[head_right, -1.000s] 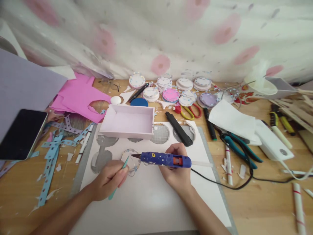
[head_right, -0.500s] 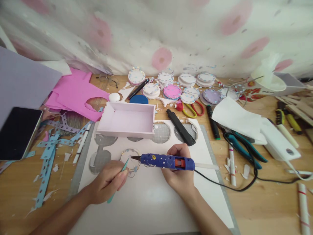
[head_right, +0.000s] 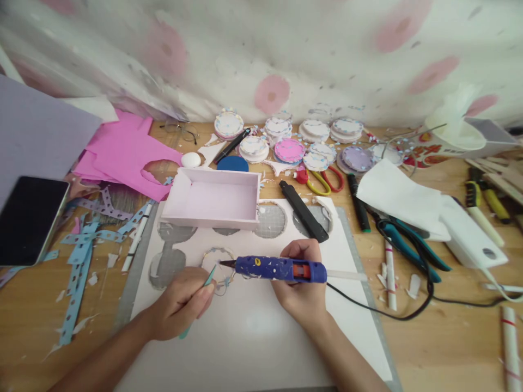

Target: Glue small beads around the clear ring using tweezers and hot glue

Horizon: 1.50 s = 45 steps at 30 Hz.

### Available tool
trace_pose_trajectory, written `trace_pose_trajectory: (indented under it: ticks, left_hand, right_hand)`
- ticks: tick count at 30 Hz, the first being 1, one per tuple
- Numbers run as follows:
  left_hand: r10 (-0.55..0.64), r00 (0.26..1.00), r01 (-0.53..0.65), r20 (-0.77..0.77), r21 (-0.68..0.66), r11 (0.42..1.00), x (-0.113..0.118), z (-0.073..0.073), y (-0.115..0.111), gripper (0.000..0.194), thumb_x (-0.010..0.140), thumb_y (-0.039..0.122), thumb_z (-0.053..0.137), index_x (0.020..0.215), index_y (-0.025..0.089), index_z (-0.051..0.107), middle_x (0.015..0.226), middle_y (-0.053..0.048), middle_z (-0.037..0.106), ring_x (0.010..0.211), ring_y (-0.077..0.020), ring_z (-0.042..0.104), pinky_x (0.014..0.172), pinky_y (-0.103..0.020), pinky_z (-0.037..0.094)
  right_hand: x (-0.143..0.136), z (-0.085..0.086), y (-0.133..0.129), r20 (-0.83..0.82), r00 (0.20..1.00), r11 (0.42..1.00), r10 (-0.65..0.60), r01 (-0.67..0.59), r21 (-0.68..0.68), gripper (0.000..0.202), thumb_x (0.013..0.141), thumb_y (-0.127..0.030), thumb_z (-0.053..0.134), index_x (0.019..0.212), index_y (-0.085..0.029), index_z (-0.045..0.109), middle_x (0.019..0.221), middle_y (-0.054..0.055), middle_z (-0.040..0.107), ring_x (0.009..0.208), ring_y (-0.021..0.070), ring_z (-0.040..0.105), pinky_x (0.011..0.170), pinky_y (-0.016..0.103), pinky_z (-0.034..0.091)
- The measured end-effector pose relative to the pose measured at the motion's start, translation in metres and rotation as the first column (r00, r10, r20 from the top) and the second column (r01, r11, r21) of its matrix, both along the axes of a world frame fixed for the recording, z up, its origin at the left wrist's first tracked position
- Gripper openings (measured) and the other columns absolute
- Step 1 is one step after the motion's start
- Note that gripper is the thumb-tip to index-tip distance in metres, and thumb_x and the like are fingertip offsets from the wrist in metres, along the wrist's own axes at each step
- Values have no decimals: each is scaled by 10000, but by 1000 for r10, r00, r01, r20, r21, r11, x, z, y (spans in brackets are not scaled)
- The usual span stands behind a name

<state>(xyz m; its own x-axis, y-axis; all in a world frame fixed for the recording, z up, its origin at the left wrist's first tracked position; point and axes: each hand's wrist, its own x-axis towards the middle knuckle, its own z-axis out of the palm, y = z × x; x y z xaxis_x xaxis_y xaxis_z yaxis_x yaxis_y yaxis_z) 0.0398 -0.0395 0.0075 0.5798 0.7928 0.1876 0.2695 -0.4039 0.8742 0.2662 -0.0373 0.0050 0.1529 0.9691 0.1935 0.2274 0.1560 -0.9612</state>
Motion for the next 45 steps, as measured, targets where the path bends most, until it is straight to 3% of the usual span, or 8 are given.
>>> trace_pose_trajectory:
  ticks: [16, 21, 27, 34, 38, 40, 42, 45]
  left_hand:
    - [33, 999, -32, 24, -34, 999, -2, 0, -4, 437, 982, 244, 300, 548, 204, 325, 448, 44, 389, 430, -98, 386, 510, -260, 323]
    - [112, 990, -113, 80, 6, 994, -2, 17, -7, 526, 1015, 317, 261, 515, 190, 368, 450, 30, 422, 439, -90, 418, 517, -239, 351]
    - [208, 968, -209, 142, -14, 978, -8, 40, -16, 553, 1021, 361, 284, 524, 176, 440, 471, 25, 447, 461, -88, 424, 518, -238, 347]
    - [256, 961, -244, 105, -115, 963, -6, 41, -32, 575, 1005, 406, 309, 520, 168, 507, 456, 25, 433, 444, -90, 429, 492, -235, 338]
    - [261, 962, -248, 76, -144, 958, -2, 44, -38, 577, 987, 421, 321, 508, 166, 518, 451, 21, 443, 431, -90, 433, 483, -231, 343]
    - [285, 956, -269, 66, -184, 945, 3, 47, -39, 565, 977, 422, 331, 508, 168, 519, 451, 20, 449, 425, -93, 433, 463, -229, 331]
    - [317, 946, -297, 62, -220, 929, 12, 49, -39, 550, 970, 418, 333, 514, 172, 515, 447, 20, 448, 419, -98, 431, 446, -231, 318]
    - [388, 921, -380, 28, -156, 912, 30, 51, -38, 518, 963, 391, 342, 490, 192, 414, 427, 30, 398, 415, -103, 404, 447, -245, 301]
  right_hand:
    - [13, -8, 0, 296, 947, 992, -123, 122, 20, 309, 685, -177, 663, 879, -245, 433, 721, -46, 507, 541, 122, 486, 485, 247, 391]
    - [49, -1, -3, 604, 787, 990, -128, 62, 129, 264, 778, -233, 578, 1041, -242, 553, 818, 28, 611, 767, 228, 583, 680, 353, 464]
    - [108, -3, -31, 754, 544, 925, -368, 293, 241, 244, 815, -381, 572, 1002, -225, 568, 770, 68, 647, 820, 307, 616, 805, 454, 443]
    - [139, -34, -44, 871, 420, 945, -254, 299, 132, 359, 745, -289, 502, 1085, -181, 538, 895, 125, 668, 825, 339, 617, 726, 467, 446]
    - [132, -21, -43, 884, 389, 957, -260, 223, 184, 357, 734, -168, 451, 1068, -196, 576, 934, 121, 638, 873, 324, 611, 722, 448, 458]
    - [115, -3, -46, 839, 406, 932, -363, 179, 316, 307, 769, -174, 480, 1061, -203, 570, 971, 128, 627, 911, 328, 605, 750, 469, 460]
    - [86, 17, -50, 750, 548, 907, -371, 40, 420, 324, 781, -191, 567, 1101, -225, 529, 959, 105, 636, 900, 311, 604, 775, 483, 464]
    - [31, 34, -54, 688, 720, 855, -92, -297, 425, 482, 737, -169, 645, 1176, -229, 454, 914, 86, 632, 835, 282, 600, 729, 472, 504]
